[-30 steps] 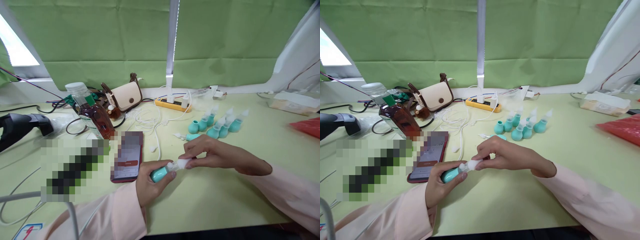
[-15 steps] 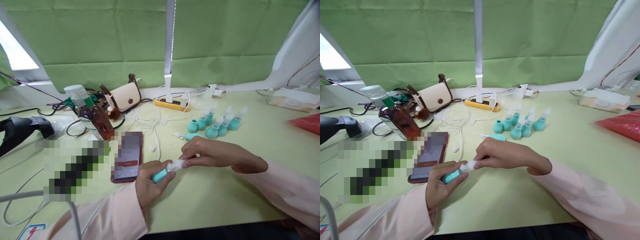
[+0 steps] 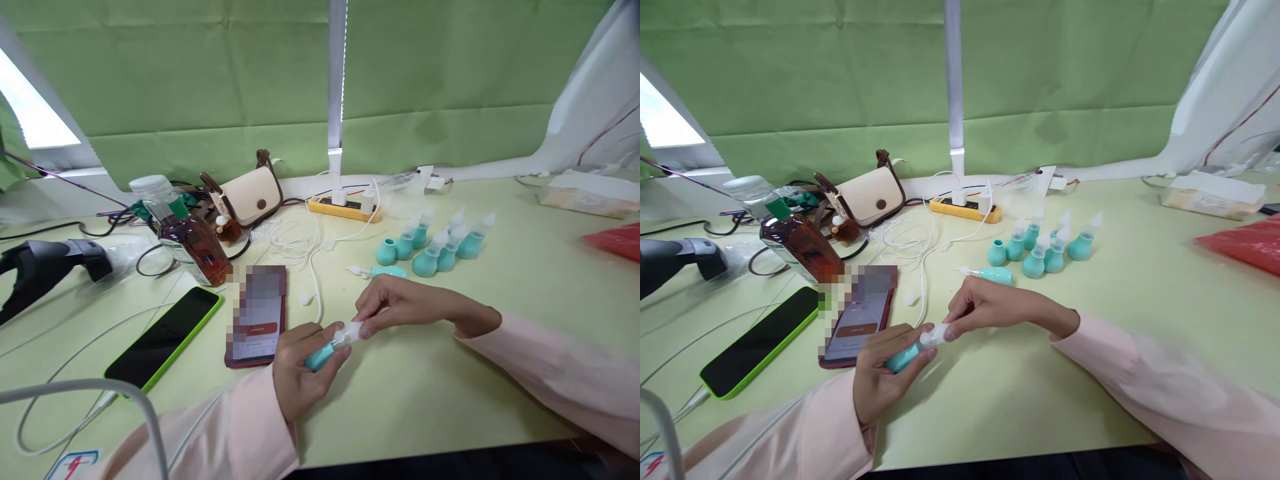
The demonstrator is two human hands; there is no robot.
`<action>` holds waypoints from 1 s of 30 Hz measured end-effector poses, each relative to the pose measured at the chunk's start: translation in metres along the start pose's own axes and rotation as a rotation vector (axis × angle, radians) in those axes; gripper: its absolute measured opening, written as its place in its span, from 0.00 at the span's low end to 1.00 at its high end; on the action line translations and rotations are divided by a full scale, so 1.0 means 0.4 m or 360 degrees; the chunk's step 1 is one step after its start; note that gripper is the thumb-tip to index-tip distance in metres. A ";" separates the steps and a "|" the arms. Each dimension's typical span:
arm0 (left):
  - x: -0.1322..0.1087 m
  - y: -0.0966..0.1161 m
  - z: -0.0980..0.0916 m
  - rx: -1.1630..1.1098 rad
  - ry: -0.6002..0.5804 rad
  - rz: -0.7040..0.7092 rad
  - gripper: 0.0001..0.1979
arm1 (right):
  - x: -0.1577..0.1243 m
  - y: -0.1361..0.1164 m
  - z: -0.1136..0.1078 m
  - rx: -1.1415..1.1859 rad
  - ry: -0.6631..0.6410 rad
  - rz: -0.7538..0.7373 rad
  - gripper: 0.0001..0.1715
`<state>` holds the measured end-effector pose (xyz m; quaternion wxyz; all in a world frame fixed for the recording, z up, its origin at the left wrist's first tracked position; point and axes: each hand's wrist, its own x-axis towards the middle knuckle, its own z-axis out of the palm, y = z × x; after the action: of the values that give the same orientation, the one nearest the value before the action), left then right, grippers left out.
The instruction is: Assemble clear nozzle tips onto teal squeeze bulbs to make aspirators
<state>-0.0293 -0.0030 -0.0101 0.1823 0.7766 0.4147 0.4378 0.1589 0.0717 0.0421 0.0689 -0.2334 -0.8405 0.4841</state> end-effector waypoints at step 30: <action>0.010 0.019 -0.005 0.0036 -0.0077 -0.0452 0.09 | 0.011 -0.011 0.030 0.0567 0.0230 0.0115 0.21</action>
<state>-0.0261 -0.0043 -0.0022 0.2437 0.7223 0.5209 0.3841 0.1495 0.0625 0.0389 0.1519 -0.2816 -0.7254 0.6094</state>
